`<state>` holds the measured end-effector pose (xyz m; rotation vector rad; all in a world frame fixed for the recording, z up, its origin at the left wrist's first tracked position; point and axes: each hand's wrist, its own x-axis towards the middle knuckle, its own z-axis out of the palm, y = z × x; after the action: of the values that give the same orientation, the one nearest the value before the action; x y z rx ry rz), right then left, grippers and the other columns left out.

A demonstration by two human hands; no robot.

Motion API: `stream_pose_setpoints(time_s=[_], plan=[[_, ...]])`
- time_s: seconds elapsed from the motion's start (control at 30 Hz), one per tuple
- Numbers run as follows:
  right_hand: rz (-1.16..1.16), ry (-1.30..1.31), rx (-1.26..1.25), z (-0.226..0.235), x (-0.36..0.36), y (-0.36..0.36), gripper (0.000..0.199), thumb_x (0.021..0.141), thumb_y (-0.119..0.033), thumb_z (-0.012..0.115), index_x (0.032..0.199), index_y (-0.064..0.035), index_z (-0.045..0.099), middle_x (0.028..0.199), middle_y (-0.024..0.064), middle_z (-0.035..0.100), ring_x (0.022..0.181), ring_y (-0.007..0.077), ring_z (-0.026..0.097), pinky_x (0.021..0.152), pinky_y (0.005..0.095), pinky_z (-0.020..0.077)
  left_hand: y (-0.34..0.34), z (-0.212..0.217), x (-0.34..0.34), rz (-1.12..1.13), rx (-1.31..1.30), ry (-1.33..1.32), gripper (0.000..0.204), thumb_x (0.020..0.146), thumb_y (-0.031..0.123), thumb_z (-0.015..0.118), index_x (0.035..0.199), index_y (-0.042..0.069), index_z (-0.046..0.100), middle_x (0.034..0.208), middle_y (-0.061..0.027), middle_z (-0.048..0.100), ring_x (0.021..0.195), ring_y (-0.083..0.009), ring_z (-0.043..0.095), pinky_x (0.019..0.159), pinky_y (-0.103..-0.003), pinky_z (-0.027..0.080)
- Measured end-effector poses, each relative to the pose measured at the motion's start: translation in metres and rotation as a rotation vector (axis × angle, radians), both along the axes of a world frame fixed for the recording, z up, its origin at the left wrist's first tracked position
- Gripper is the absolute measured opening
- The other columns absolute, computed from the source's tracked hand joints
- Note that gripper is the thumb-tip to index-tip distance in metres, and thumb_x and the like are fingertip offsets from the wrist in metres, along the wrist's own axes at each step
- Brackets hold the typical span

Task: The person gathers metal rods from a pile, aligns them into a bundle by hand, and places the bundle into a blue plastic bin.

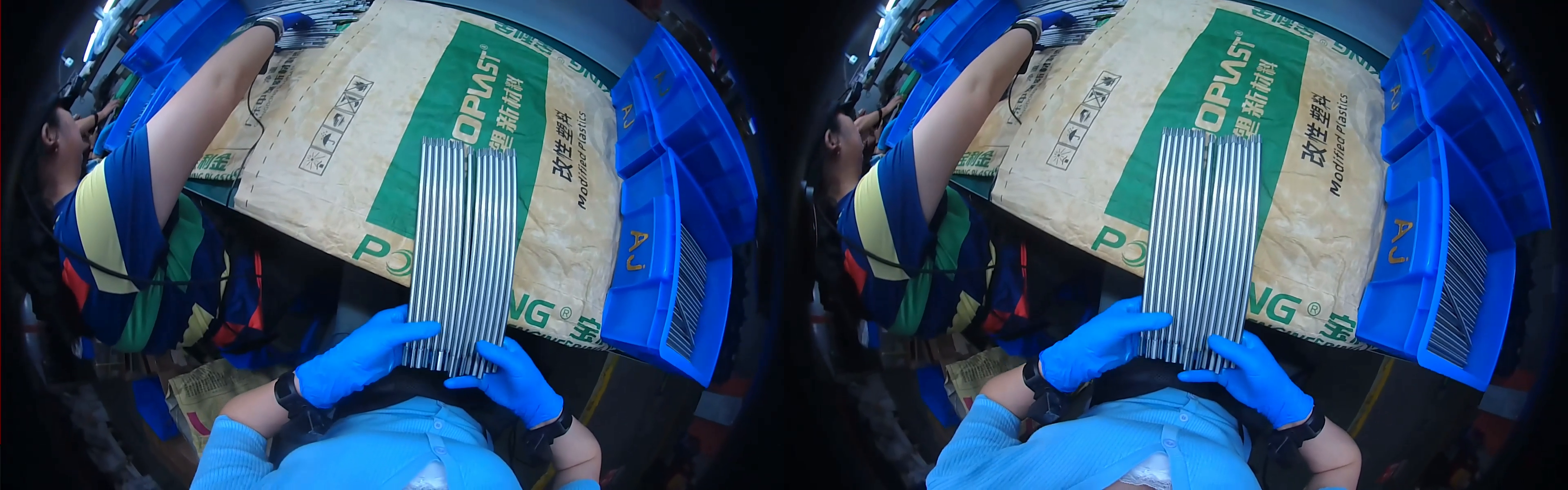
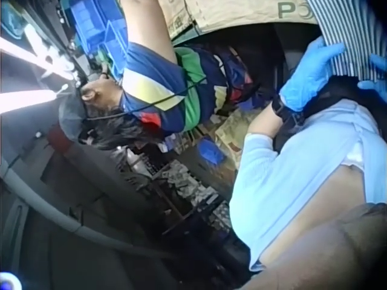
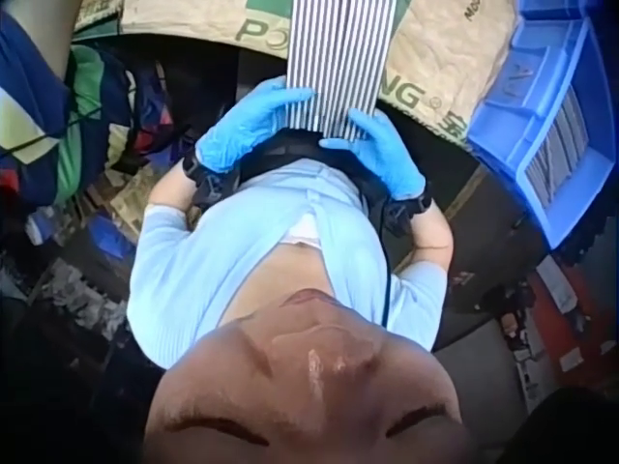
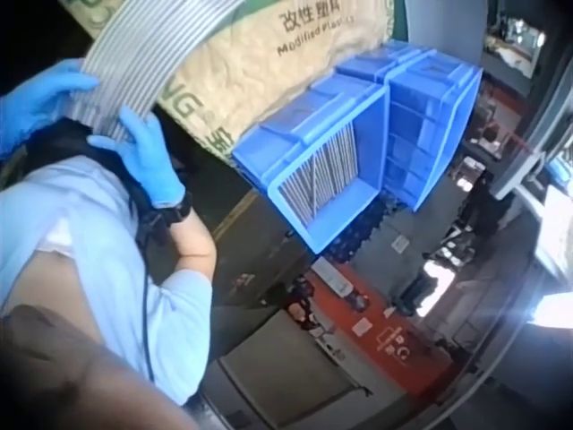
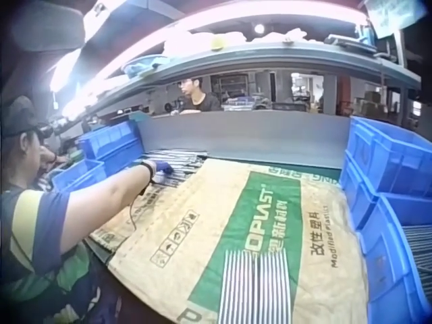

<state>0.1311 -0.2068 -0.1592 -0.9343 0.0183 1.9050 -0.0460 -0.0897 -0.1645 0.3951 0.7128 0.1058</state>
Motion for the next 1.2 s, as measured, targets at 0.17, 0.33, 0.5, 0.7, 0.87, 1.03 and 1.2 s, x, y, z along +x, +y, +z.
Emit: stream_pose_setpoints(time_s=[0.17,0.33,0.5,0.7,0.87,1.03,1.2], plan=[[-0.023,-0.079,0.054,-0.004,-0.003,-0.009,0.04,0.09,-0.019,0.049,0.126,-0.0036,0.043,0.119,0.0125,0.053,0.106,0.0272,0.055,0.081,0.0507,0.0507,-0.012,0.0,-0.012,0.115,0.064,-0.072,0.043,0.086,0.015,0.058,0.123,-0.004,0.045,0.114,-0.0135,0.057,0.104,-0.0218,0.057,0.092,-0.036,0.045],[-0.035,-0.116,0.137,-0.015,-0.001,-0.019,0.04,0.092,-0.022,0.046,0.127,-0.0036,0.043,0.117,0.0129,0.055,0.104,0.0275,0.056,0.079,0.0505,0.0512,-0.017,-0.002,-0.009,0.246,-0.004,-0.037,0.043,0.087,0.02,0.056,0.123,-0.002,0.046,0.114,-0.013,0.057,0.103,-0.0216,0.057,0.09,-0.035,0.046],[-0.085,-0.14,0.158,-0.022,-0.002,-0.025,0.042,0.094,-0.028,0.04,0.127,-0.0032,0.042,0.116,0.014,0.055,0.103,0.0279,0.057,0.078,0.0467,0.0525,-0.024,-0.011,-0.017,0.26,-0.063,0.006,0.042,0.087,0.023,0.058,0.121,0.0,0.048,0.109,-0.0114,0.059,0.097,-0.018,0.058,0.086,-0.031,0.047],[-0.071,-0.215,0.182,-0.022,-0.006,-0.037,0.043,0.095,-0.029,0.037,0.128,-0.0019,0.041,0.116,0.016,0.055,0.104,0.0298,0.057,0.076,0.0423,0.0537,-0.035,0.001,-0.015,-0.077,0.55,0.237,0.038,0.084,0.023,0.062,0.114,-0.001,0.056,0.102,-0.0091,0.063,0.091,-0.0134,0.059,0.081,-0.027,0.047],[-0.068,-0.239,0.195,-0.019,-0.004,-0.035,0.042,0.095,-0.029,0.037,0.127,-0.0011,0.042,0.115,0.0162,0.056,0.103,0.0307,0.057,0.075,0.0418,0.0539,-0.031,-0.004,-0.015,-0.051,0.487,0.216,0.033,0.083,0.018,0.063,0.11,-0.002,0.059,0.099,-0.0093,0.064,0.087,-0.014,0.061,0.079,-0.027,0.048],[-0.067,-0.23,0.193,-0.024,-0.001,-0.034,0.042,0.095,-0.028,0.039,0.126,-0.0004,0.041,0.116,0.0157,0.055,0.103,0.0294,0.057,0.076,0.0417,0.0538,-0.03,-0.002,-0.019,-0.002,0.392,0.224,0.032,0.084,0.017,0.062,0.109,-0.002,0.059,0.098,-0.0106,0.065,0.086,-0.016,0.062,0.078,-0.027,0.05],[-0.076,-0.228,0.181,-0.023,-0.002,-0.033,0.039,0.095,-0.026,0.04,0.123,0.0003,0.043,0.113,0.0155,0.057,0.101,0.0291,0.059,0.074,0.0416,0.0541,-0.028,-0.004,-0.024,0.016,0.304,0.164,0.03,0.086,0.018,0.059,0.108,-0.002,0.059,0.099,-0.0128,0.064,0.088,-0.0186,0.063,0.079,-0.03,0.05]])
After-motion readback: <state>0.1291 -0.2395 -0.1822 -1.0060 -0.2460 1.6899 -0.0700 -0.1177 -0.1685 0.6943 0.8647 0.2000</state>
